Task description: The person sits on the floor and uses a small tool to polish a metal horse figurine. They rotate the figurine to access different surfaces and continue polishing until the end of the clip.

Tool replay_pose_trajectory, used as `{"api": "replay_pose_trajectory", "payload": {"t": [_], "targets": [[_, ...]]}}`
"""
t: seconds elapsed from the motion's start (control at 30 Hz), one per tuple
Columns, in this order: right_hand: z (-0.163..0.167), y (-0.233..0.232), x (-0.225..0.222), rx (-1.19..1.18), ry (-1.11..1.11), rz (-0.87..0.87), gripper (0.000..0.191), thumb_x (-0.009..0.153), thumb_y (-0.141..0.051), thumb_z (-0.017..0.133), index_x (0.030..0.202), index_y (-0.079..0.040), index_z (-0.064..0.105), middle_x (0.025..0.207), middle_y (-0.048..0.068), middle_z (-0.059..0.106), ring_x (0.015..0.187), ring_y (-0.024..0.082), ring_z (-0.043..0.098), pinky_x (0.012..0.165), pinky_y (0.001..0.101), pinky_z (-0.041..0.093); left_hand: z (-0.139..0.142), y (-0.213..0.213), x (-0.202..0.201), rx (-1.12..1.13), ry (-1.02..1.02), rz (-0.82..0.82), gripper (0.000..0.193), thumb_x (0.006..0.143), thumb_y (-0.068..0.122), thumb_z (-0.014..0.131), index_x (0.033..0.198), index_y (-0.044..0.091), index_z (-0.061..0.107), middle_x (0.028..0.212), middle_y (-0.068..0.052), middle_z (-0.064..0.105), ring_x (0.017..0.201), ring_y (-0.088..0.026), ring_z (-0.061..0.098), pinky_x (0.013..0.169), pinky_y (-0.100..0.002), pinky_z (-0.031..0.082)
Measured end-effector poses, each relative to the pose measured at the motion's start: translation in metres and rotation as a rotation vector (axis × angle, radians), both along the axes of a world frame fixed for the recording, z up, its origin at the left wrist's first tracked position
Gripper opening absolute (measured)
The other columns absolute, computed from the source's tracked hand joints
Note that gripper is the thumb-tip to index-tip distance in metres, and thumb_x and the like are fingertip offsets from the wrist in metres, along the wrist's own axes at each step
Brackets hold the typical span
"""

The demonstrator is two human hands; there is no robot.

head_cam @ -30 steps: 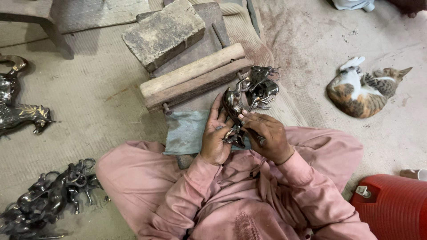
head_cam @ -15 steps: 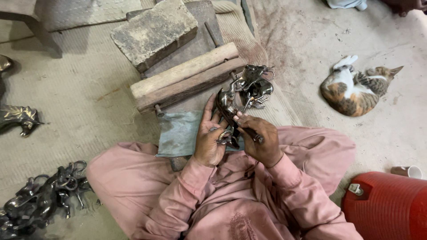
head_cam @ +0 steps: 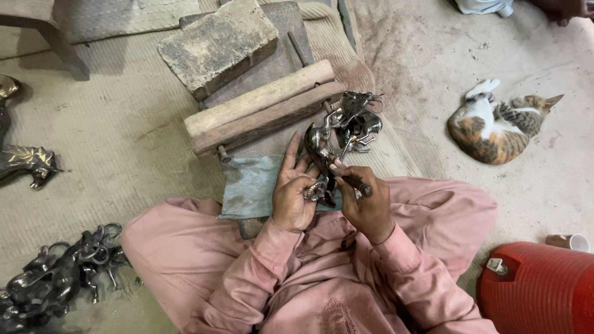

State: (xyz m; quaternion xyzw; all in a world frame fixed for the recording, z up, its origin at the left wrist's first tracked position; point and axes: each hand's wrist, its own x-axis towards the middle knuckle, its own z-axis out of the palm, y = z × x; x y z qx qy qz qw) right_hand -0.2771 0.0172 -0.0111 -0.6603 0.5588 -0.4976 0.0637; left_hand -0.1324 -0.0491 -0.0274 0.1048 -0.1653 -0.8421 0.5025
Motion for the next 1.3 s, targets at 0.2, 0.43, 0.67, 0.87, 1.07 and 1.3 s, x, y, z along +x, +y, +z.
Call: {"api": "replay_pose_trajectory", "payload": {"t": [0.2, 0.43, 0.67, 0.87, 1.07, 1.3], "targets": [[0.003, 0.006, 0.008, 0.035, -0.045, -0.036, 0.016, 0.1, 0.001, 0.068, 0.112, 0.001, 0.057, 0.1, 0.015, 0.074, 0.081, 0.023, 0.078, 0.067, 0.0313, 0.061, 0.0, 0.002, 0.002, 0.018, 0.009, 0.016, 0.093, 0.079, -0.016, 0.037, 0.166, 0.011, 0.021, 0.153, -0.025, 0.045, 0.136, -0.034, 0.053, 0.112, -0.043, 0.049], [0.002, 0.012, 0.015, 0.061, -0.04, -0.14, 0.013, 0.099, -0.003, 0.069, 0.108, 0.0, 0.061, 0.093, 0.014, 0.074, 0.077, 0.022, 0.077, 0.064, 0.0311, 0.059, -0.006, 0.003, 0.0, 0.019, 0.044, 0.039, 0.087, 0.083, -0.014, 0.039, 0.166, 0.009, 0.022, 0.15, -0.025, 0.047, 0.132, -0.032, 0.058, 0.111, -0.041, 0.051], [-0.002, 0.017, 0.021, 0.006, -0.088, -0.147, 0.012, 0.101, -0.002, 0.068, 0.11, 0.002, 0.06, 0.101, 0.015, 0.076, 0.087, 0.024, 0.079, 0.072, 0.031, 0.061, -0.015, 0.004, -0.001, -0.003, 0.052, 0.05, 0.085, 0.087, -0.016, 0.04, 0.168, 0.007, 0.026, 0.152, -0.024, 0.049, 0.124, -0.024, 0.061, 0.105, -0.033, 0.052], [-0.006, 0.023, 0.027, 0.0, -0.106, -0.19, 0.015, 0.099, -0.001, 0.069, 0.11, 0.002, 0.06, 0.098, 0.017, 0.076, 0.082, 0.023, 0.078, 0.07, 0.0302, 0.06, -0.011, 0.007, -0.001, 0.046, -0.016, 0.053, 0.082, 0.083, -0.015, 0.039, 0.161, 0.006, 0.027, 0.146, -0.022, 0.05, 0.121, -0.023, 0.063, 0.103, -0.032, 0.055], [-0.005, 0.024, 0.028, 0.151, -0.233, -0.26, 0.015, 0.098, -0.001, 0.07, 0.109, 0.003, 0.06, 0.087, 0.015, 0.077, 0.073, 0.018, 0.076, 0.061, 0.027, 0.056, -0.019, 0.005, -0.001, -0.058, 0.061, 0.061, 0.081, 0.089, -0.017, 0.041, 0.167, 0.002, 0.032, 0.152, -0.025, 0.051, 0.122, -0.022, 0.062, 0.094, -0.025, 0.054], [0.003, 0.026, 0.028, 0.156, -0.337, -0.2, 0.013, 0.102, 0.0, 0.065, 0.11, 0.005, 0.058, 0.093, 0.014, 0.075, 0.088, 0.016, 0.077, 0.072, 0.025, 0.059, -0.012, 0.008, -0.002, 0.024, -0.055, 0.077, 0.077, 0.086, -0.016, 0.039, 0.16, 0.004, 0.034, 0.146, -0.021, 0.051, 0.125, -0.026, 0.062, 0.103, -0.034, 0.057]]}}
